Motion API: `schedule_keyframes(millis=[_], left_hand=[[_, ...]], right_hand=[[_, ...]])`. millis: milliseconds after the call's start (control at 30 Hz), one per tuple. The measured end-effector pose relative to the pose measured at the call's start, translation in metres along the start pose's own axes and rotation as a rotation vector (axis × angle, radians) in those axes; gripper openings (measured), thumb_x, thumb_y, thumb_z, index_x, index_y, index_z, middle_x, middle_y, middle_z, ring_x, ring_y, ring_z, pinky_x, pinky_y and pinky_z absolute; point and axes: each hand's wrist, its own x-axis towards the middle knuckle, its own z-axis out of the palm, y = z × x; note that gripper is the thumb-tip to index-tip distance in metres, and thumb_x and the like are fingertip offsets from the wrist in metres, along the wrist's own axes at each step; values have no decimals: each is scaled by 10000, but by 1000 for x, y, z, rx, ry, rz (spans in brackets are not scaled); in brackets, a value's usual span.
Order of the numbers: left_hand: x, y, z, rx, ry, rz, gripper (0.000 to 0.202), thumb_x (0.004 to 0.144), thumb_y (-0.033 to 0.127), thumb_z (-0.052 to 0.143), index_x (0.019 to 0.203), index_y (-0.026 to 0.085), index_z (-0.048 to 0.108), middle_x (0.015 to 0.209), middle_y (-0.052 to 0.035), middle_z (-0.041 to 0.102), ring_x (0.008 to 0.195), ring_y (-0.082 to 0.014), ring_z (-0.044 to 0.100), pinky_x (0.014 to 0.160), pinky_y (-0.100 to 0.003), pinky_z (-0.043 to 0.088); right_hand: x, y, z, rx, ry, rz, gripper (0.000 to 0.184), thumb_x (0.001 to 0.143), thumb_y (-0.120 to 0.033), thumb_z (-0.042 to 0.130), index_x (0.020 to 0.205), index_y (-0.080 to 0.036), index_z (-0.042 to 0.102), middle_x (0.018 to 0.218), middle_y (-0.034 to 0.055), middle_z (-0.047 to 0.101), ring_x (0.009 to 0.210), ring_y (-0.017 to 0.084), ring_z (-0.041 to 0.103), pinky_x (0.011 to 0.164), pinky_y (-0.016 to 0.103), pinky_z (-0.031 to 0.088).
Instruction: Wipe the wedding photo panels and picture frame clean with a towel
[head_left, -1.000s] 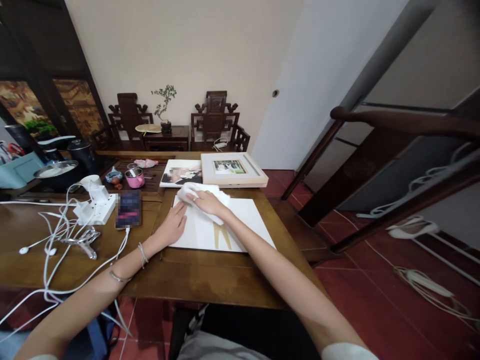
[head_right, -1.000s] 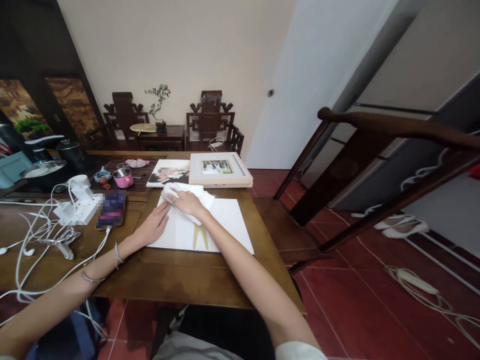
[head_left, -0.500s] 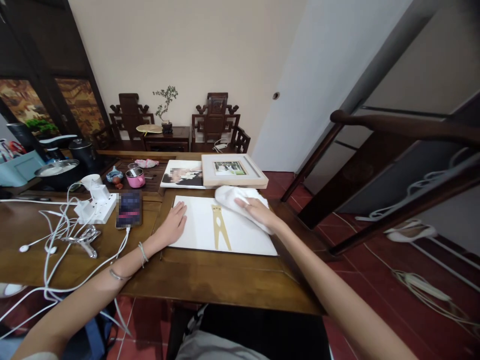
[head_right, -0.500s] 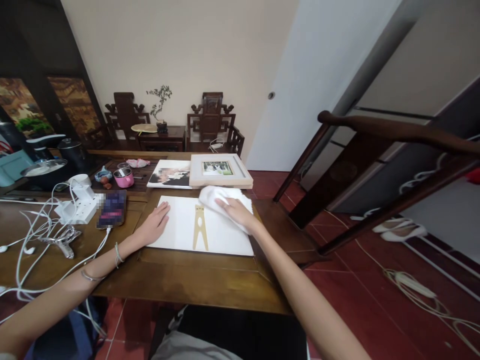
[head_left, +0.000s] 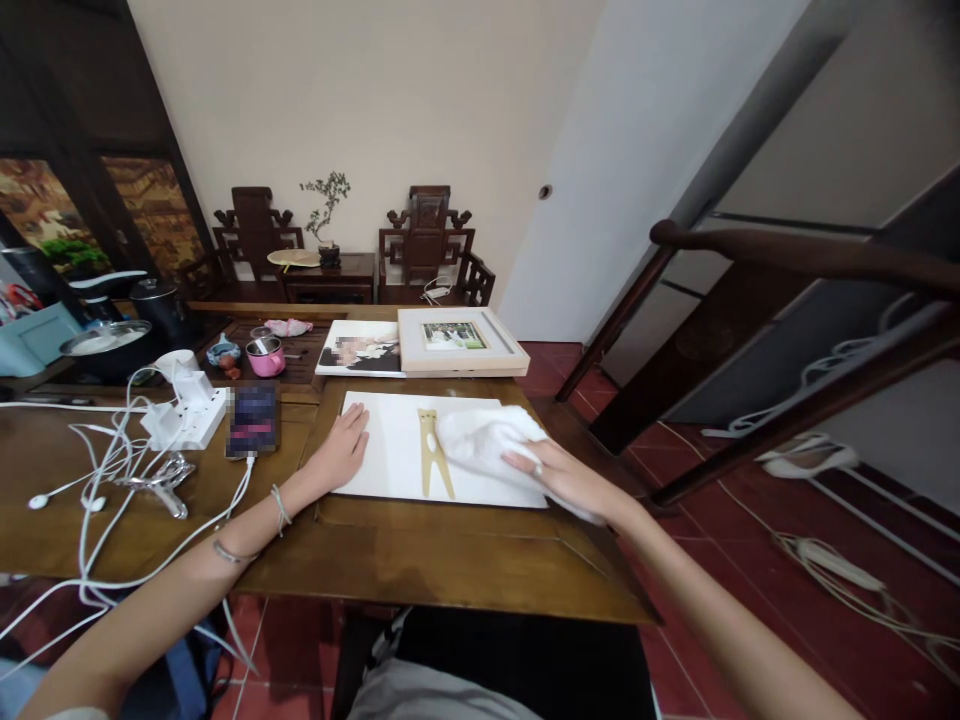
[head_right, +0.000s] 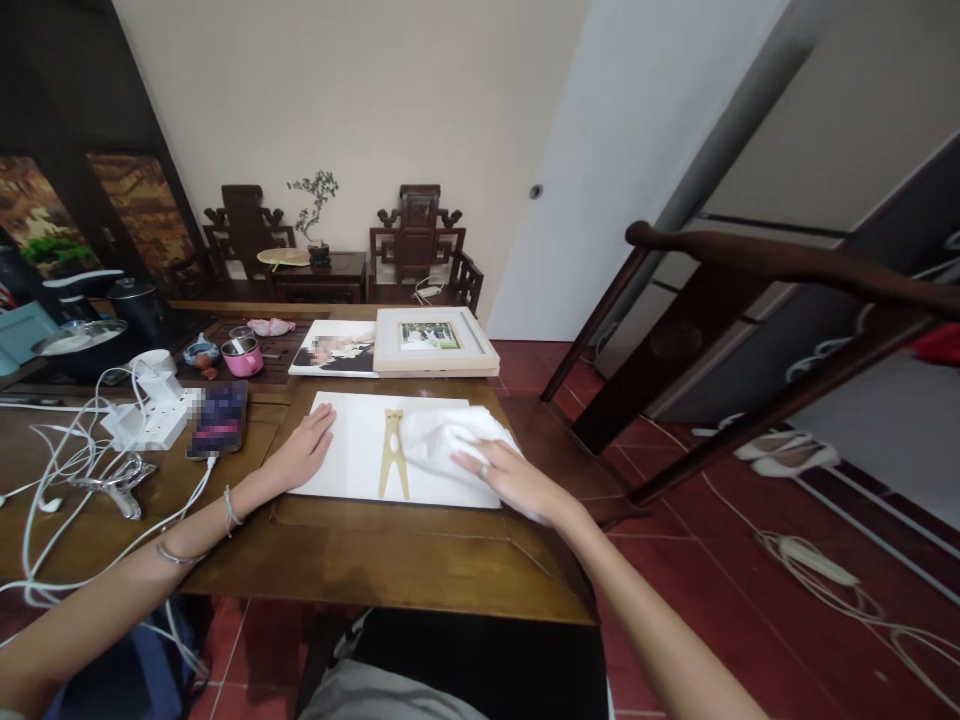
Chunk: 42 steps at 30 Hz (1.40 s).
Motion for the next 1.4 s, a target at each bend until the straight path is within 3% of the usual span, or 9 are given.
schedule_keyframes(millis=[167,300,533,633,733,933,1167,1267,1400], left_hand=[[0,-2,0,-3,12,17,473,913,282,270,1319,75,399,1448,-177,327,1379,-240,216,1117,-465,192],[0,-3,1,3,11,6,478,914,285,267,1323,72,393,1451,-177,320,1381,-238,209,1121,-455,186],[1,-3,2,-5,26,8,470,912,284,270,1321,88,394,1455,-173,314,1381,-240,211,1118,-463,190],[1,-3,2,15,21,-1,477,914,287,264,1320,73,394,1457,-182,305,1381,-246,210,1122,-451,184],[2,-4,2,21,10,3,484,915,285,261,1320,51,387,1451,-203,304,1380,-256,211,1121,-459,180],[3,-12,5,39,-8,59,459,923,273,266,1340,102,351,1457,-180,305,1389,-239,183,1115,-477,182],[3,-13,9,25,11,36,459,926,280,256,1339,104,356,1469,-178,280,1389,-243,182,1116,-482,172],[2,-12,10,14,35,27,461,928,290,254,1332,99,371,1463,-175,295,1386,-240,193,1119,-472,173],[1,-12,11,30,35,23,471,930,292,246,1333,83,370,1463,-179,292,1386,-240,196,1122,-461,173]], right_hand=[[73,-2,-2,119,52,-42,543,848,-596,386,971,-144,662,1136,106,644,1008,296,576,908,408,415],[87,-1,3,92,106,-24,567,834,-608,402,1086,-153,630,1218,108,600,1116,313,518,970,436,360],[-9,10,13,-81,-25,46,644,817,-668,368,1263,-236,539,1435,56,388,1334,316,278,1099,474,180],[-56,10,12,-63,-124,67,650,798,-701,362,1211,-254,587,1427,56,400,1328,323,292,1095,487,198],[-71,5,10,-22,-147,90,637,786,-708,378,1165,-255,617,1384,71,458,1305,328,332,1077,491,241],[-9,-1,5,39,-4,15,530,822,-643,381,1009,-236,664,1107,63,656,1088,319,538,968,467,377],[75,1,-1,25,105,-24,590,865,-614,310,1018,-149,641,1137,102,644,1092,312,537,956,438,382],[76,3,6,-22,137,-22,606,848,-628,346,1168,-173,585,1301,96,540,1271,306,378,1055,449,260],[35,7,16,-92,70,-4,619,835,-646,364,1238,-214,550,1399,76,437,1343,280,270,1100,457,184]])
